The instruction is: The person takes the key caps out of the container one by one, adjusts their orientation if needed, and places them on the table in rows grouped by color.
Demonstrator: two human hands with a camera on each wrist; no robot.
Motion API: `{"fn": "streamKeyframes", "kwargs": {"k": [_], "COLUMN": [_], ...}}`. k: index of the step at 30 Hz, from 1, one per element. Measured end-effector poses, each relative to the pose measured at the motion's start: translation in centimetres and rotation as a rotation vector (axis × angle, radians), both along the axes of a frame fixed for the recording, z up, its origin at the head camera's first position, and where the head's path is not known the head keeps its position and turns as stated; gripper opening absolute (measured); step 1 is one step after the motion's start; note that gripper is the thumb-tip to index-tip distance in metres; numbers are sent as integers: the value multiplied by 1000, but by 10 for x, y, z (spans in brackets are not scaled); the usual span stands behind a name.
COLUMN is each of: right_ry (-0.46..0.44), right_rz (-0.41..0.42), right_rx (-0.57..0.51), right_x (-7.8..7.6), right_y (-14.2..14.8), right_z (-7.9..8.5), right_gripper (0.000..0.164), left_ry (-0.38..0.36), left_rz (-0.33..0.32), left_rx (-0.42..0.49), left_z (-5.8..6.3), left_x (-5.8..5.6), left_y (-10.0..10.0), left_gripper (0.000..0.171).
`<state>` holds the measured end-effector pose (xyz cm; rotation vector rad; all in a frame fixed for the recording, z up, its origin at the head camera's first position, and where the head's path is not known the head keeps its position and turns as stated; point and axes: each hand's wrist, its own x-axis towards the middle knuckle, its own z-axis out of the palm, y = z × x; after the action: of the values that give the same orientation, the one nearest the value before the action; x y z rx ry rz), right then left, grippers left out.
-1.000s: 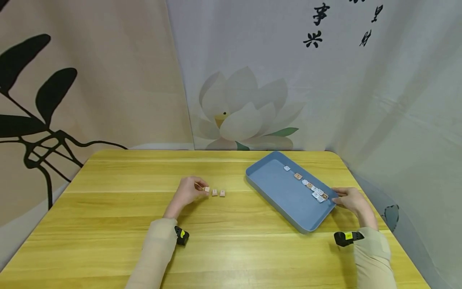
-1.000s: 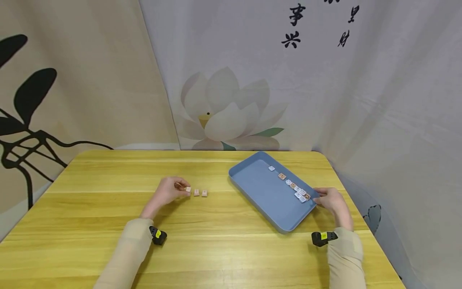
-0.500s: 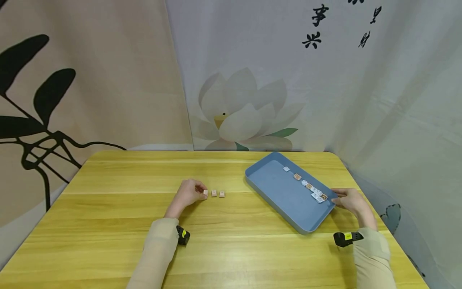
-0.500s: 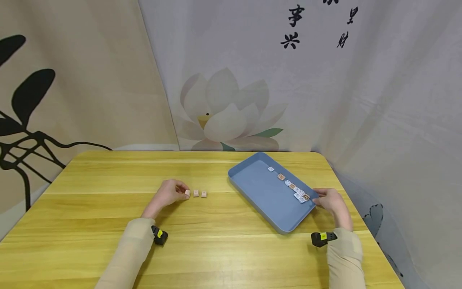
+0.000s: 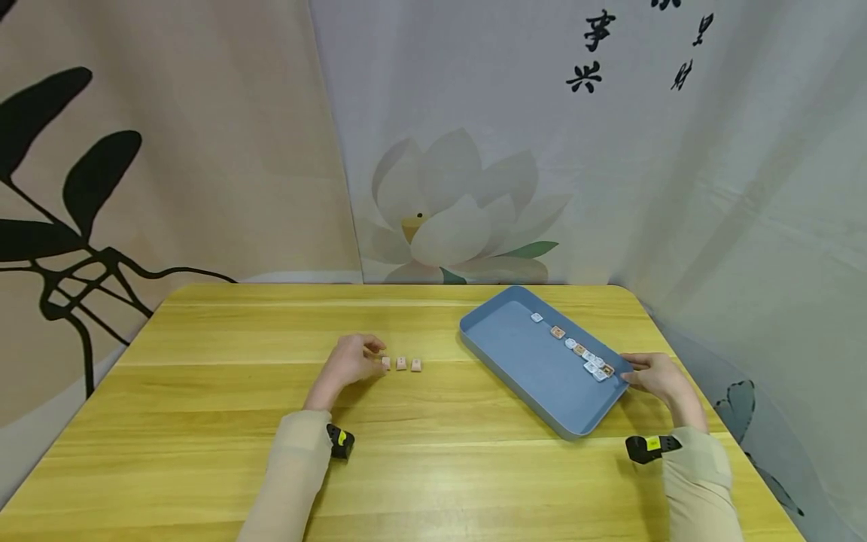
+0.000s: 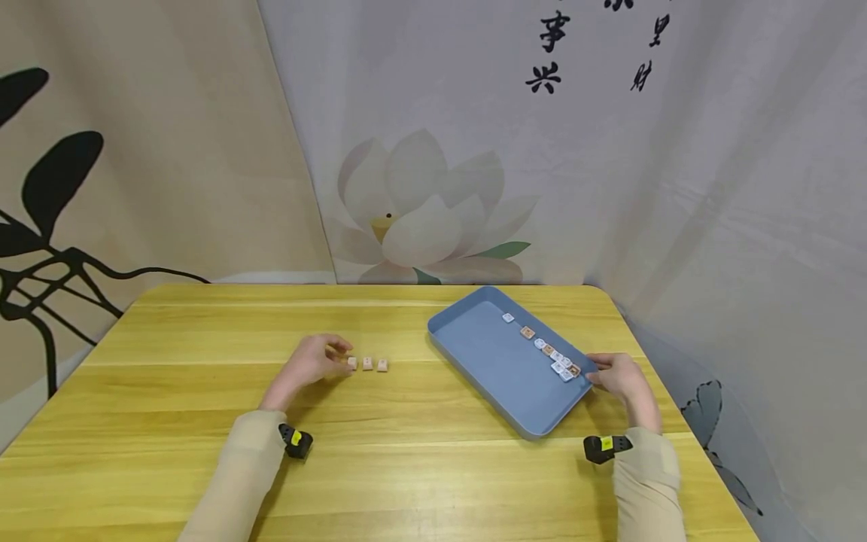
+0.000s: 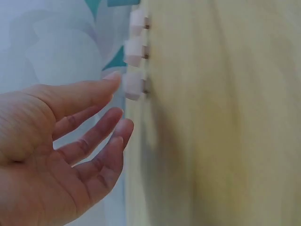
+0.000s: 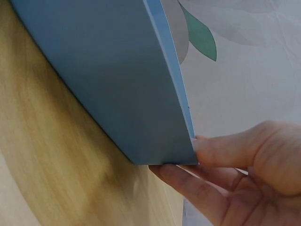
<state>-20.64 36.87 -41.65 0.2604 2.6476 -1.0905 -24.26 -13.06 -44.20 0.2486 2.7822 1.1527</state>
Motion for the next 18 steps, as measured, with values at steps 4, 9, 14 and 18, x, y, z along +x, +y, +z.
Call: {"fn": "streamKeyframes", "kwargs": {"k": [4, 9, 14, 18], "right_ry": [2, 1, -3, -1], "right_rz": [1, 16, 7, -1], "right_rx": [8, 15, -1, 2], "right_x": [0, 1, 1, 1], "right_y": [0, 0, 0, 0], "right_z": [0, 1, 1, 0], "right_gripper": [53, 53, 53, 53], "left_ry": [74, 256, 346, 370], "left_rz": [9, -19, -133, -275], "left_rx": [25, 78, 78, 24], "left_z": [9, 12, 13, 14], "left_x": [0, -2, -4, -2], "left_y": [14, 58, 120, 172], "left_gripper": [29, 25, 24, 27]}}
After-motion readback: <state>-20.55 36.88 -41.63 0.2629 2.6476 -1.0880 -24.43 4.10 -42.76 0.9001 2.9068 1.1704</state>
